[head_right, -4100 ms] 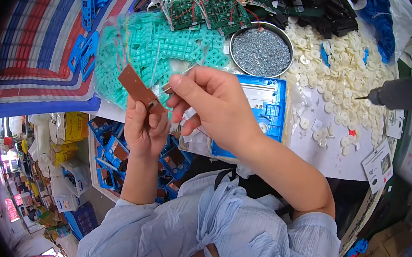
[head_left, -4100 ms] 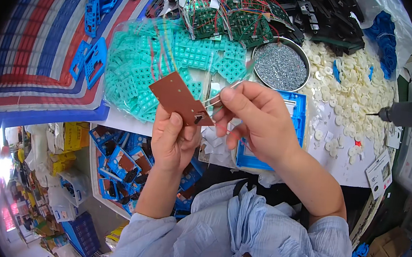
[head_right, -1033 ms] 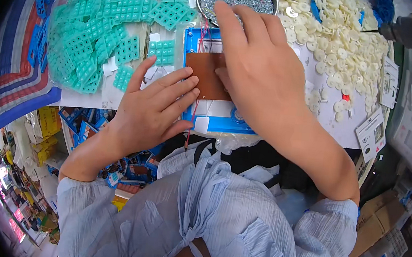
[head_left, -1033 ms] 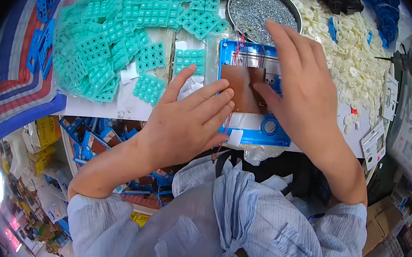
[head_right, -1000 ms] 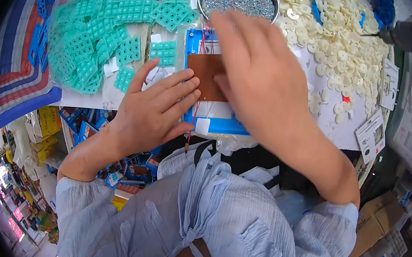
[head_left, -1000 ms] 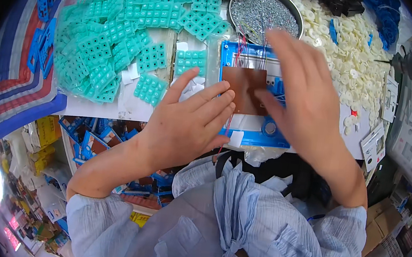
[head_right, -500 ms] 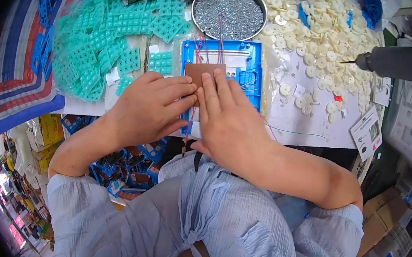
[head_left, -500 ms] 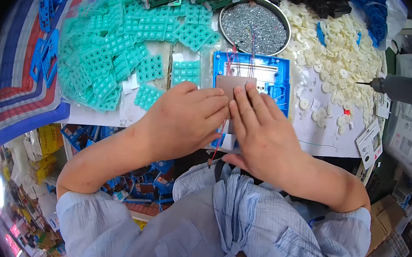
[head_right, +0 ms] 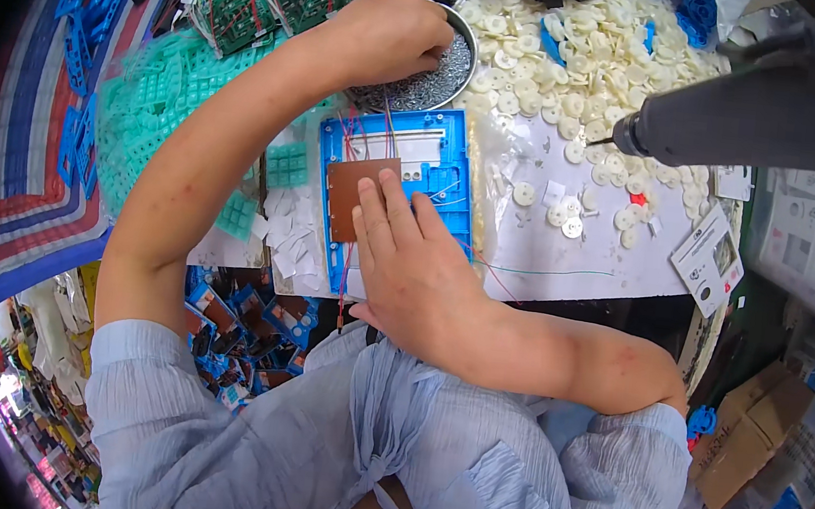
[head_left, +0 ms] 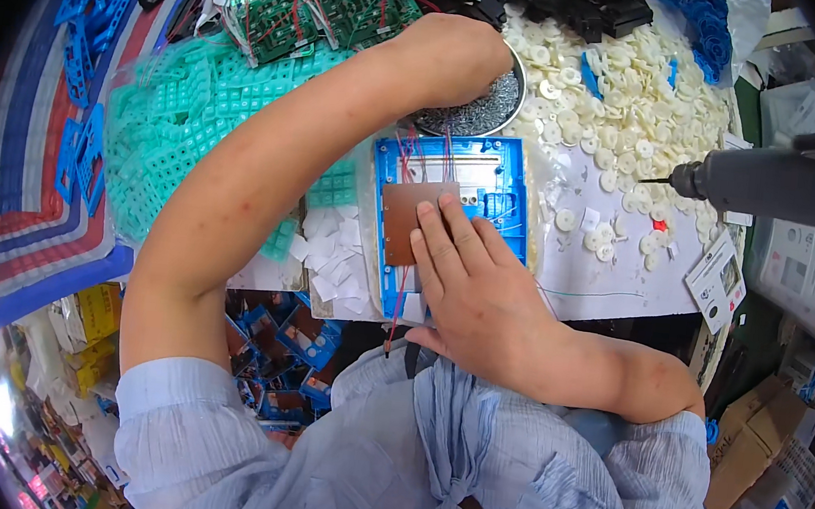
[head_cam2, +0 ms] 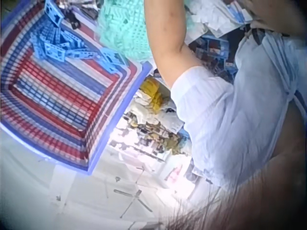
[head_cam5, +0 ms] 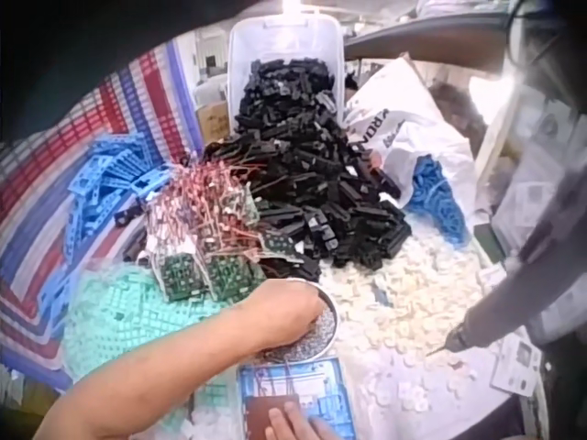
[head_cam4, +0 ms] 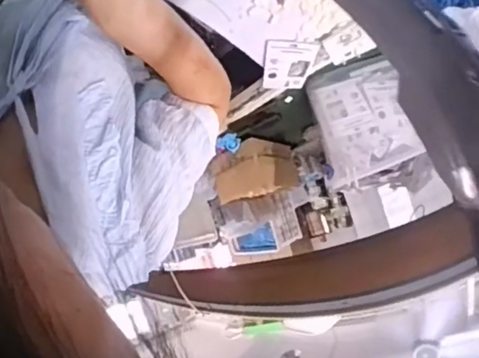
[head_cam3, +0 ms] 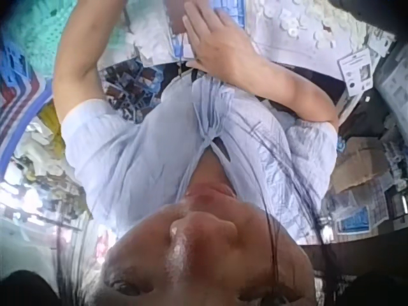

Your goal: Assembling electronic components into a blue plastic toy casing using an electric screwdriver.

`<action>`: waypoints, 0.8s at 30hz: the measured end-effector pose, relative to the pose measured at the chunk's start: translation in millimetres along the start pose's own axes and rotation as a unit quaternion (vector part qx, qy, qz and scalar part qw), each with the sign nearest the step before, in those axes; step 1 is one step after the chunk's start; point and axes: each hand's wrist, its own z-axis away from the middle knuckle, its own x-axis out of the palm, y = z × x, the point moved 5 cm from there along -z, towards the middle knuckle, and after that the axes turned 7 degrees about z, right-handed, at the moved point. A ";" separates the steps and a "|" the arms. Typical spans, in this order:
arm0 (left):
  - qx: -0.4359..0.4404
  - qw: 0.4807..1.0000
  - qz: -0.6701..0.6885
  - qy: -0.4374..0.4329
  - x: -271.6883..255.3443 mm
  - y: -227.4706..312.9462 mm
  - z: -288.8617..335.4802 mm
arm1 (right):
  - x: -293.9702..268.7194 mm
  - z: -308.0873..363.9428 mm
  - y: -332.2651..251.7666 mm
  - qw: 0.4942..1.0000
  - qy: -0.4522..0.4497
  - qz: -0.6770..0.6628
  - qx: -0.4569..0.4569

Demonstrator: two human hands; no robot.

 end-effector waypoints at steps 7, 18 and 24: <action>0.010 0.994 0.012 0.111 -2.2 1.1 4.7 | -29.9 6.6 10.6 0.993 0.052 -0.101 -0.029; 0.021 0.981 0.023 0.194 -3.8 -5.0 -5.0 | -118.1 78.6 256.1 0.729 0.475 -0.480 0.116; -0.049 0.962 0.137 0.231 -49.4 4.4 40.3 | -104.2 22.8 215.4 0.710 0.229 -0.654 -0.127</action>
